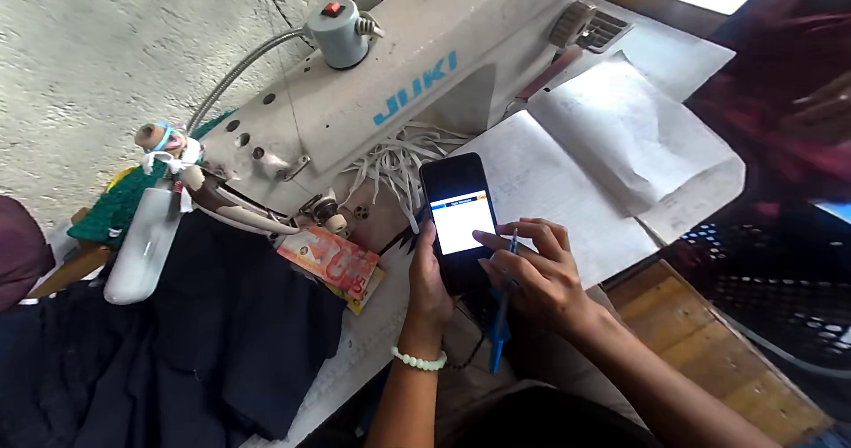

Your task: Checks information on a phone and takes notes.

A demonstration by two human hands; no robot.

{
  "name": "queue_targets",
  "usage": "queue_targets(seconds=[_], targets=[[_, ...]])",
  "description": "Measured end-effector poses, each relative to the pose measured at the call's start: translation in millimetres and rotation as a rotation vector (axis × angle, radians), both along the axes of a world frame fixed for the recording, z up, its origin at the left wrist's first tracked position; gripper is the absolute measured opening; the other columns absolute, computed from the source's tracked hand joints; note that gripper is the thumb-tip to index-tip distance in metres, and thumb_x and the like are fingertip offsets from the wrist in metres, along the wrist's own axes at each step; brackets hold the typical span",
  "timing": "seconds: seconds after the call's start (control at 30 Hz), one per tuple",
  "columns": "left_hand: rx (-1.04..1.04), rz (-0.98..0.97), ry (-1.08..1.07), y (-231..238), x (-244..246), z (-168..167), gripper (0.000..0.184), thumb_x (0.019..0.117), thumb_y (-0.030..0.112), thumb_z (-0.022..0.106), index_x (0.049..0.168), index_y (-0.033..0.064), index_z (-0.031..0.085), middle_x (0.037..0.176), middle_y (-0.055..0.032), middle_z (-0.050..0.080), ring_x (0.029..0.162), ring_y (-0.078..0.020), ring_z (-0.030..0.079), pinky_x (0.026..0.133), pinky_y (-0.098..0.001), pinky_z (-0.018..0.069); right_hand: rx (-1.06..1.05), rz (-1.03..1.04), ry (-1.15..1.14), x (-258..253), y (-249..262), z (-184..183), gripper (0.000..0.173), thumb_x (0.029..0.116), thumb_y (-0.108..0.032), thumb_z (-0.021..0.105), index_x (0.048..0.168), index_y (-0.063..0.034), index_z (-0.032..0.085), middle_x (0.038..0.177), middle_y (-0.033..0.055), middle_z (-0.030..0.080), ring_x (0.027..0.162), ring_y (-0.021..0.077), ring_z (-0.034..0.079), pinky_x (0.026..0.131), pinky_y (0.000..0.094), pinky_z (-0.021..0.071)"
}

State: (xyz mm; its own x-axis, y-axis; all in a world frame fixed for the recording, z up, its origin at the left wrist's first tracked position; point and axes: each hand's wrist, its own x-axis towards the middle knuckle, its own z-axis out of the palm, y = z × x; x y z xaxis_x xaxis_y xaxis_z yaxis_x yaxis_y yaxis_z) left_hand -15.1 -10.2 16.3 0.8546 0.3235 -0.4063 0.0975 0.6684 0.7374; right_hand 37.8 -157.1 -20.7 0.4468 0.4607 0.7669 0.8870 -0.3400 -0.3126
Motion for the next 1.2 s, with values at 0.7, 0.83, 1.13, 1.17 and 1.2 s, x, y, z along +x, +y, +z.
queue_targets(seconds=[0.7,0.83,1.13,1.17,1.2], targets=[[-0.029,-0.021,-0.029,0.3,-0.5,-1.5,0.050,0.1119,0.033,0.015,0.131,0.0048,0.051,0.107,-0.0117,0.071,0.098,-0.0182,0.072,0.084,-0.0357,0.0610,0.009,-0.041,0.031,6.0,-11.5,3.1,0.012,0.1056,-0.022,0.055,0.101,-0.0124,0.060,0.106,0.0052,0.077,0.110,0.0216,0.064,0.101,0.0371,0.0382],[-0.012,0.007,-0.003,-0.6,-0.5,1.0,0.047,0.1123,0.031,0.017,0.131,0.0059,0.051,0.105,-0.0099,0.071,0.096,-0.0156,0.072,0.082,-0.0326,0.0610,0.012,0.022,0.024,0.1,-1.2,0.7,0.010,0.1057,-0.021,0.054,0.102,-0.0136,0.060,0.107,0.0052,0.077,0.111,0.0223,0.064,0.104,0.0375,0.0377],[-0.010,-0.002,-0.021,-0.4,0.1,-1.6,0.048,0.1118,0.032,0.016,0.132,0.0053,0.051,0.108,-0.0112,0.071,0.099,-0.0176,0.072,0.084,-0.0356,0.0607,0.004,-0.036,0.032,3.1,-10.0,4.2,0.012,0.1058,-0.022,0.054,0.101,-0.0124,0.059,0.107,0.0059,0.077,0.111,0.0218,0.065,0.102,0.0375,0.0384],[-0.002,0.006,-0.010,-0.6,0.2,-0.7,0.048,0.1119,0.032,0.017,0.132,0.0047,0.051,0.107,-0.0111,0.071,0.098,-0.0174,0.072,0.083,-0.0353,0.0607,0.009,-0.028,0.026,2.6,-7.4,3.1,0.012,0.1056,-0.022,0.055,0.101,-0.0125,0.060,0.107,0.0056,0.078,0.111,0.0219,0.065,0.102,0.0376,0.0387],[0.005,0.011,-0.003,-0.7,-0.1,-0.1,0.047,0.1120,0.032,0.017,0.131,0.0045,0.051,0.106,-0.0106,0.071,0.096,-0.0166,0.072,0.082,-0.0346,0.0609,0.011,-0.015,0.024,1.5,-4.4,2.3,0.012,0.1056,-0.022,0.055,0.100,-0.0126,0.060,0.107,0.0055,0.077,0.110,0.0222,0.065,0.102,0.0379,0.0384]])
